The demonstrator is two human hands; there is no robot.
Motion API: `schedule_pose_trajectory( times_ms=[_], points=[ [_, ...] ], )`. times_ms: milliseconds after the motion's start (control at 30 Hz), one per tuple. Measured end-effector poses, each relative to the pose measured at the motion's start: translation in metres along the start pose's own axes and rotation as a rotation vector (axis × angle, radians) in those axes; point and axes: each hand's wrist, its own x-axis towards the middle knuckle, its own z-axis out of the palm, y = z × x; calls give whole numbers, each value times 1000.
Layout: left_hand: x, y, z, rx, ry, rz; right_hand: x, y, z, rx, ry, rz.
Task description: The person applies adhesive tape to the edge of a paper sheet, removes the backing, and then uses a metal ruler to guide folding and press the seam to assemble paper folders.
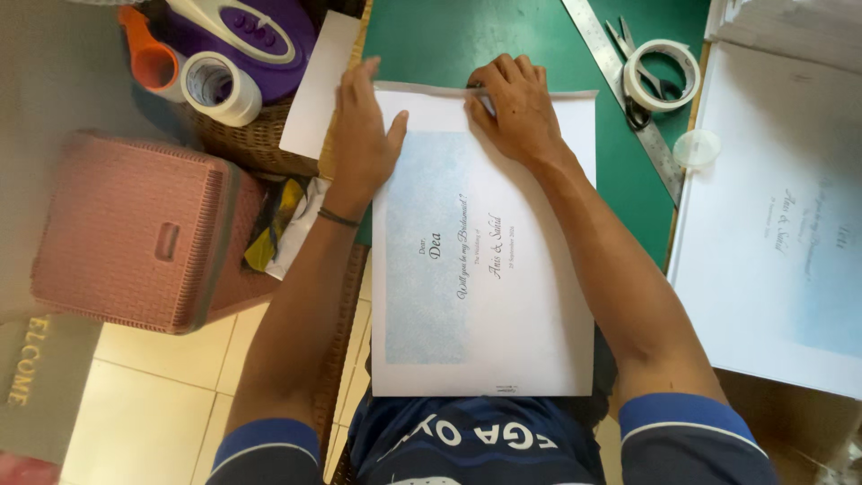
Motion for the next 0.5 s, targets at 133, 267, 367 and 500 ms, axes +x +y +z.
schedule_pose_trajectory(
  times_ms=[133, 267, 367, 500],
  points=[
    [15, 8, 24, 388, -68, 203, -3, 5, -4, 29, 31, -54],
    [19, 20, 61, 383, -215, 335, -7, -8, -8, -112, 37, -201],
    [5, 19, 62, 408, -356, 359, -21, -12, -16, -173, -7, -292],
    [-11, -4, 27, 434, -322, 377, -39, 13, -42, -260, -68, -208]
  ],
)
